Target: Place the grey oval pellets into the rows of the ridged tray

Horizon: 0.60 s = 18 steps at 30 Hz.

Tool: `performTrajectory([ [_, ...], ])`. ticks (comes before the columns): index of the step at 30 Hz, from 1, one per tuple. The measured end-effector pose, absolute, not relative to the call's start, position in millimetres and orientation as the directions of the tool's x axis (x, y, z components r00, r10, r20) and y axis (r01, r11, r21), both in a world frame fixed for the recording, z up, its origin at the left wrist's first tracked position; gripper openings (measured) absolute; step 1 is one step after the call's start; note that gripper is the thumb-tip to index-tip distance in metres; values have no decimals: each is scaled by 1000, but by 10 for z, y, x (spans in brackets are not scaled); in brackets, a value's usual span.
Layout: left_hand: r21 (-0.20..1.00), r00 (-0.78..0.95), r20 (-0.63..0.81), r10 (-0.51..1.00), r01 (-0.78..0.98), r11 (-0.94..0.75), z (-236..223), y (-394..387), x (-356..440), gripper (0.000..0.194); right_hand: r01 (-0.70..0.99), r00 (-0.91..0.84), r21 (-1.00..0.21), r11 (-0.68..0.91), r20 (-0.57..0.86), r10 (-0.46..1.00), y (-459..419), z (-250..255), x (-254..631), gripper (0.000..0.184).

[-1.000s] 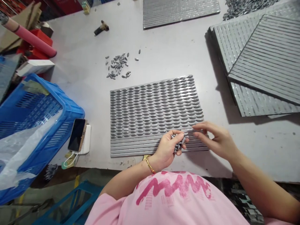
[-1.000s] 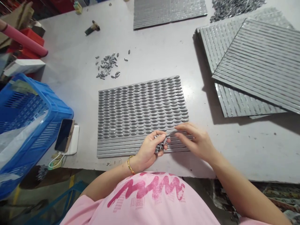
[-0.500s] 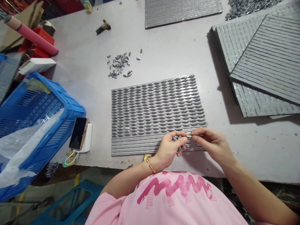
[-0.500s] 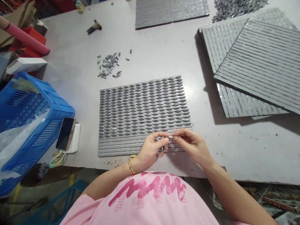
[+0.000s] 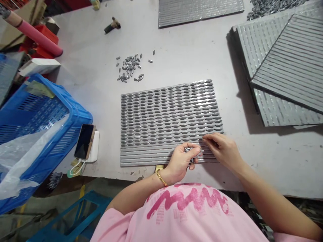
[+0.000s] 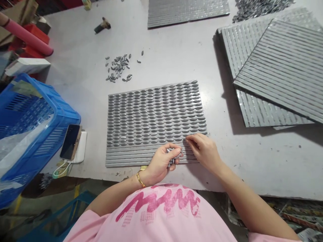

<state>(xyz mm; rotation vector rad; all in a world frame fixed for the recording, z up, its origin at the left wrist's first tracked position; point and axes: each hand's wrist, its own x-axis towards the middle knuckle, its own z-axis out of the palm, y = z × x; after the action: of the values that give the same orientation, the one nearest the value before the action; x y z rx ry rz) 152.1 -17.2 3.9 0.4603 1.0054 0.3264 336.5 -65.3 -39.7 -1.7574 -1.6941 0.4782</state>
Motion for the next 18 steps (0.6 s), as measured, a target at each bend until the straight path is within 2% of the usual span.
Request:
performTrajectory([
  [5,507,482,-741,467,-54,860,47,-164,1527,35,913,8,-399,80,214,977,-634,-405,3367,21],
  [10,490,497,-739,455,-67,869,46,-156,1526,31,937,-61,-321,135,230,971,-668,-387,3365,19],
  [15,506,485,-736,473,-70,860,42,-137,1530,28,930,-45,-351,111,192,980,-648,-402,3370,22],
  [18,516,469,-733,493,-89,852,40,-133,1532,32,864,7,-499,74,160,987,-648,-354,3380,20],
])
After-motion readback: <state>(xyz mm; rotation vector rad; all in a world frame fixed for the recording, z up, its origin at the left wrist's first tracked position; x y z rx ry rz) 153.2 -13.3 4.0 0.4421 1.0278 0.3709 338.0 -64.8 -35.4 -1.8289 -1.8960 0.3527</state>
